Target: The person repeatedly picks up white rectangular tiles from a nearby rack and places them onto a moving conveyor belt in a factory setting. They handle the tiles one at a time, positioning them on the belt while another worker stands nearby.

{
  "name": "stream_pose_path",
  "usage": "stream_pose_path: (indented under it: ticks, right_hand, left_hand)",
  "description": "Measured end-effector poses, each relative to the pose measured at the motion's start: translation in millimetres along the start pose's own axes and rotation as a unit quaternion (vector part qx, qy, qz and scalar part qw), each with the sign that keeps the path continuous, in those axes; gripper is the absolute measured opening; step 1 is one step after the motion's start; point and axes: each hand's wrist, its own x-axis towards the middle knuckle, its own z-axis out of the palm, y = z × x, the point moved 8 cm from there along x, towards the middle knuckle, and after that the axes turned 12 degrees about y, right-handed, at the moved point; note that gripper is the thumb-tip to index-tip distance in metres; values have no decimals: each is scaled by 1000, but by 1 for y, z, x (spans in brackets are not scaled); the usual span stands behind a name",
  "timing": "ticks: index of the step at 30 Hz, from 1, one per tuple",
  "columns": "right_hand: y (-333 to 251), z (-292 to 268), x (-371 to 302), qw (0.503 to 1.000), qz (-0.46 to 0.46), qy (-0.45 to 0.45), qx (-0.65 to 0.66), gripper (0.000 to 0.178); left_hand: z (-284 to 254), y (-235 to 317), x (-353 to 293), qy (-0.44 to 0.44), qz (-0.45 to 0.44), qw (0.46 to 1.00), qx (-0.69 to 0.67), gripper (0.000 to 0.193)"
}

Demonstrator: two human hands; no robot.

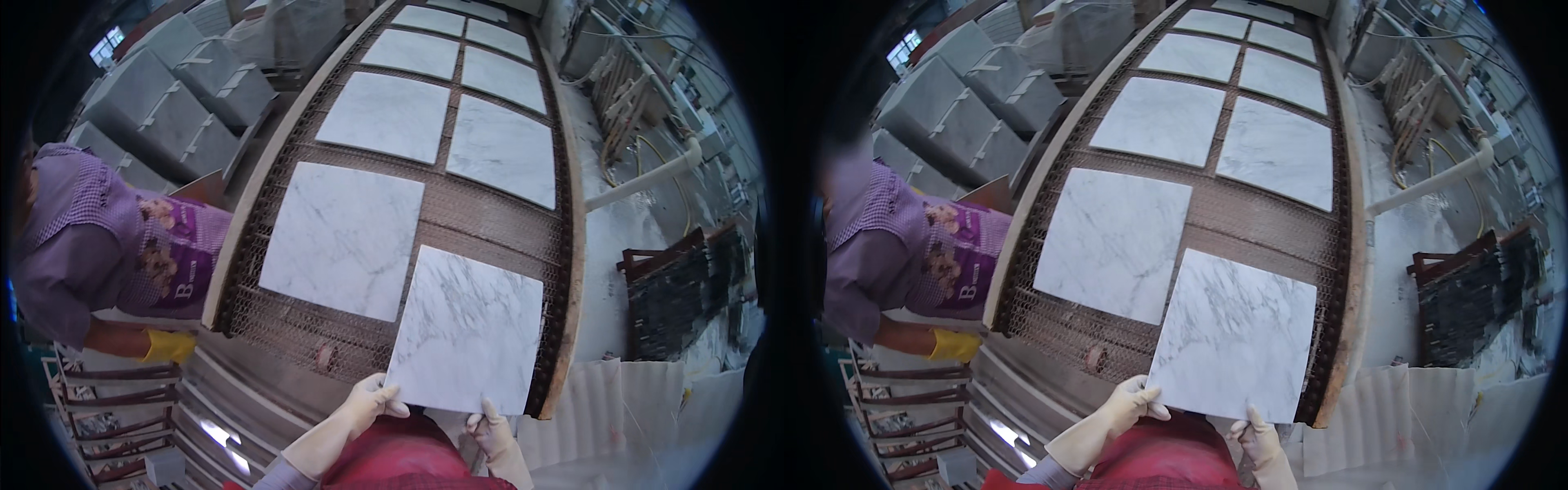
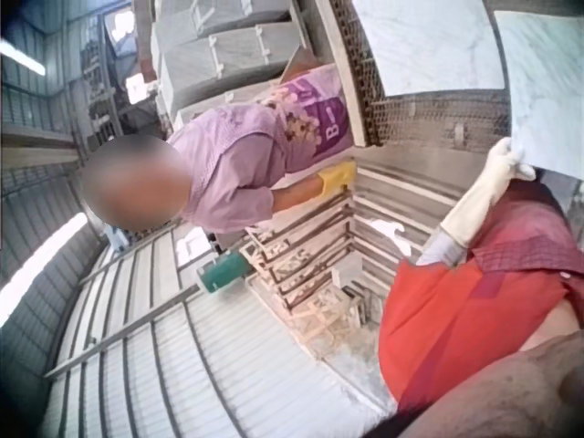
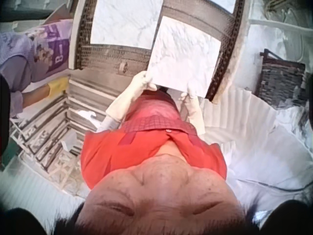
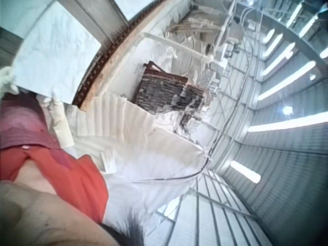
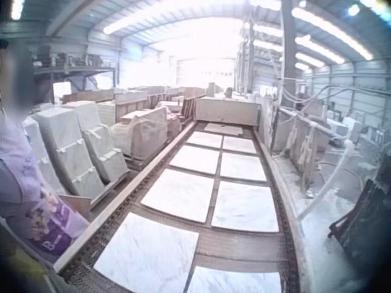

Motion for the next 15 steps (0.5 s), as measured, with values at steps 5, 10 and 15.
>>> stream_pose_path:
  ticks: [5, 10, 15]
  right_hand:
    - [-51, 24, 36, 997, -35, 27, 59, 37]
    - [-85, 43, 72, 990, -5, 93, 106, 30]
    - [-100, 52, 93, 974, 10, 116, 196, 30]
  left_hand:
    - [33, 46, 47, 4, 12, 1000, -14, 27]
    - [55, 68, 88, 1, 17, 993, -120, 28]
    - [71, 83, 105, -40, 12, 981, -188, 36]
